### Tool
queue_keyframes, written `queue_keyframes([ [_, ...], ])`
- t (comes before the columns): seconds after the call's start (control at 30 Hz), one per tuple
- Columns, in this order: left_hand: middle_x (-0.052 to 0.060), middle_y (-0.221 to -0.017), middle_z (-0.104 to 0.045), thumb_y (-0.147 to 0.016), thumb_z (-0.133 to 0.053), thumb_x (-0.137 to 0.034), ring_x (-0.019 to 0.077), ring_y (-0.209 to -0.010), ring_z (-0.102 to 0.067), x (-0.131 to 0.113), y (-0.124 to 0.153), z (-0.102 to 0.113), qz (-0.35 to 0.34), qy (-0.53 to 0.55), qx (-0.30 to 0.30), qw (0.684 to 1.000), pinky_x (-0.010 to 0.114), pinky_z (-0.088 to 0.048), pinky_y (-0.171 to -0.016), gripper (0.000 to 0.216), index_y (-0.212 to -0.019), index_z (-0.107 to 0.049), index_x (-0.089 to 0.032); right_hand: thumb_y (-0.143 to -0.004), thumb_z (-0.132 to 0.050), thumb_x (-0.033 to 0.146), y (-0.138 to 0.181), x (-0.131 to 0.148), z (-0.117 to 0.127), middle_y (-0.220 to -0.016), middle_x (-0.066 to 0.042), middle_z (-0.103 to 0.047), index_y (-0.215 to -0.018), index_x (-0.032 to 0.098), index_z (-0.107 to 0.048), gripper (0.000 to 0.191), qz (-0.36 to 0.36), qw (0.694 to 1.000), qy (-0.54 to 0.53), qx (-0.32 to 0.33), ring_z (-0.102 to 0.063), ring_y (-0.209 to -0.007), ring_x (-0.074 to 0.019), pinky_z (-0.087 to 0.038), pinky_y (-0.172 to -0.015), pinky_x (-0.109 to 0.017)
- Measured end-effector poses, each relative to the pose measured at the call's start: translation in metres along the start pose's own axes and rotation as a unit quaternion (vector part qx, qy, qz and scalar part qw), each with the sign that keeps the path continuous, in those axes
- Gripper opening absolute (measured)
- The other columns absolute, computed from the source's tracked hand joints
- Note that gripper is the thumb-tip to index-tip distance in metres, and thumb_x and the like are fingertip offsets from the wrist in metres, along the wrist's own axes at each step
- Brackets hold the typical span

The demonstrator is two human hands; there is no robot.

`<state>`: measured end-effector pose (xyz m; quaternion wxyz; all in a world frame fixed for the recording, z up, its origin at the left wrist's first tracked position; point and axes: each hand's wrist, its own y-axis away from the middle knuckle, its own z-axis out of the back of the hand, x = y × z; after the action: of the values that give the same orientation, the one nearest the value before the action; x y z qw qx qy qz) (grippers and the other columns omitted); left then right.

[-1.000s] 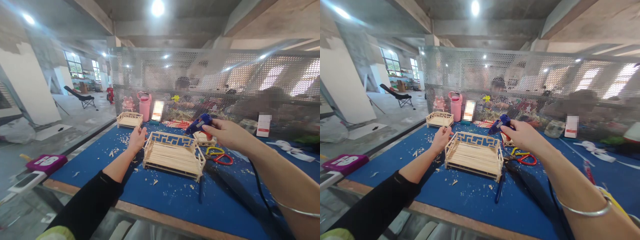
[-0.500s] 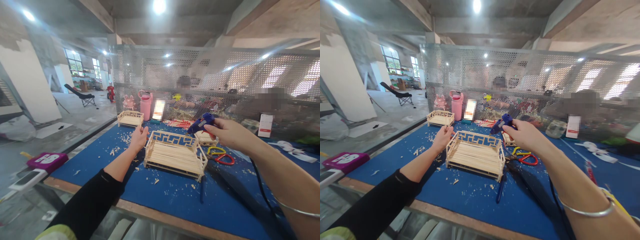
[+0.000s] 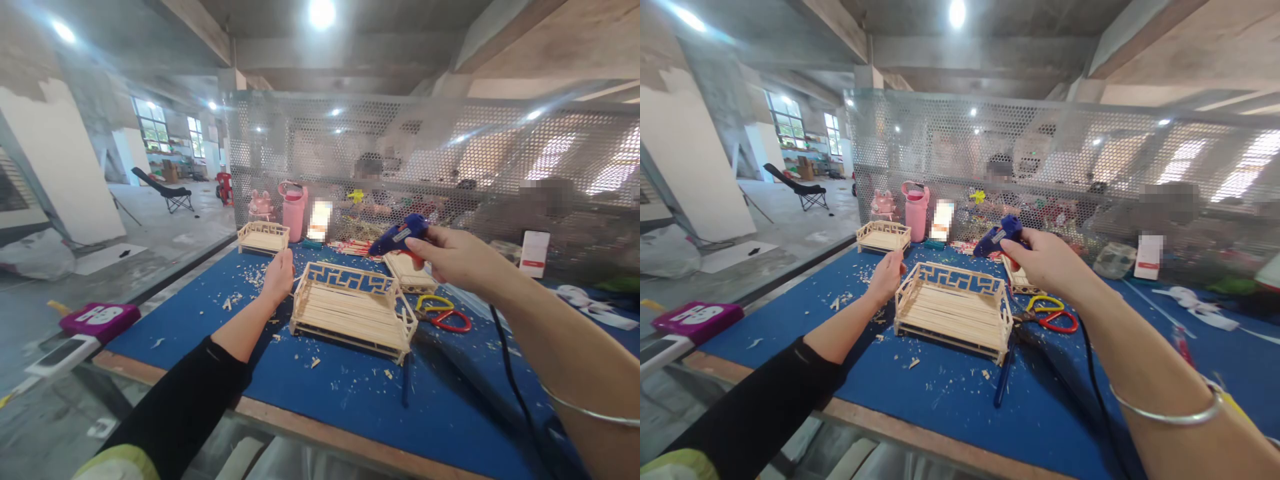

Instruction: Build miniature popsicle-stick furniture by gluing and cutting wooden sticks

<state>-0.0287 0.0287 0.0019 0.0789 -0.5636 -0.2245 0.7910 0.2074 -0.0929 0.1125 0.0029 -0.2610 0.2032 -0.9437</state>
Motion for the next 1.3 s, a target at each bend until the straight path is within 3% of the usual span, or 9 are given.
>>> queue_keyframes([
  [0.17,-0.002,-0.052,-0.041,-0.079,-0.030,-0.019,0.0122,-0.057,-0.041,0.000,0.000,0.003,-0.041,-0.005,-0.009,0.999,0.024,-0.031,-0.056,0.031,-0.048,-0.035,-0.019,-0.077,-0.044,0.039,-0.008,0.014,-0.013,-0.057,-0.002,-0.058,-0.079,0.018,-0.059,0.026,0.018,0.999,-0.018,0.025,-0.049,-0.046,-0.0136,-0.036,-0.048,-0.027],
  [0.33,-0.003,-0.052,-0.041,-0.076,-0.034,-0.020,0.0124,-0.055,-0.041,-0.001,0.000,0.003,-0.009,-0.003,-0.002,1.000,0.024,-0.030,-0.055,0.025,-0.053,-0.041,-0.019,-0.078,-0.042,0.040,-0.016,0.019,-0.026,-0.058,-0.002,-0.060,-0.087,0.018,-0.062,0.032,0.025,0.999,0.005,0.041,-0.050,-0.046,-0.0132,-0.036,-0.047,-0.027],
  [0.53,-0.002,-0.055,-0.047,-0.076,-0.034,-0.022,0.0131,-0.060,-0.045,0.001,0.001,0.002,-0.008,-0.011,0.012,1.000,0.023,-0.033,-0.057,0.025,-0.054,-0.045,-0.019,-0.078,-0.043,0.041,-0.020,0.025,-0.035,-0.069,-0.004,-0.065,-0.082,0.018,-0.061,0.030,0.045,0.998,0.020,0.042,-0.056,-0.057,-0.0151,-0.039,-0.052,-0.027],
  [0.83,-0.002,-0.053,-0.045,-0.075,-0.034,-0.021,0.0136,-0.059,-0.044,-0.007,0.005,0.005,0.013,-0.008,0.023,1.000,0.024,-0.032,-0.057,0.024,-0.054,-0.044,-0.020,-0.079,-0.040,0.042,-0.018,0.033,-0.042,-0.066,-0.005,-0.064,-0.083,0.019,-0.062,0.032,0.057,0.996,0.056,0.044,-0.056,-0.059,-0.0174,-0.038,-0.053,-0.029],
  [1.03,-0.002,-0.053,-0.045,-0.076,-0.033,-0.023,0.0141,-0.059,-0.044,-0.005,0.003,0.004,0.011,-0.013,0.026,1.000,0.024,-0.032,-0.057,0.024,-0.055,-0.044,-0.020,-0.079,-0.041,0.041,-0.020,0.032,-0.042,-0.093,-0.008,-0.066,-0.093,0.017,-0.061,0.035,0.066,0.996,0.043,0.034,-0.059,-0.080,-0.0209,-0.041,-0.066,-0.031],
  [1.3,-0.001,-0.056,-0.048,-0.076,-0.032,-0.024,0.0150,-0.064,-0.047,-0.001,0.002,0.004,0.000,-0.016,0.032,0.999,0.024,-0.034,-0.060,0.025,-0.054,-0.045,-0.020,-0.079,-0.039,0.042,-0.019,0.034,-0.044,-0.070,-0.005,-0.063,-0.090,0.019,-0.061,0.034,0.072,0.995,0.058,0.034,-0.055,-0.062,-0.0181,-0.038,-0.055,-0.029],
])
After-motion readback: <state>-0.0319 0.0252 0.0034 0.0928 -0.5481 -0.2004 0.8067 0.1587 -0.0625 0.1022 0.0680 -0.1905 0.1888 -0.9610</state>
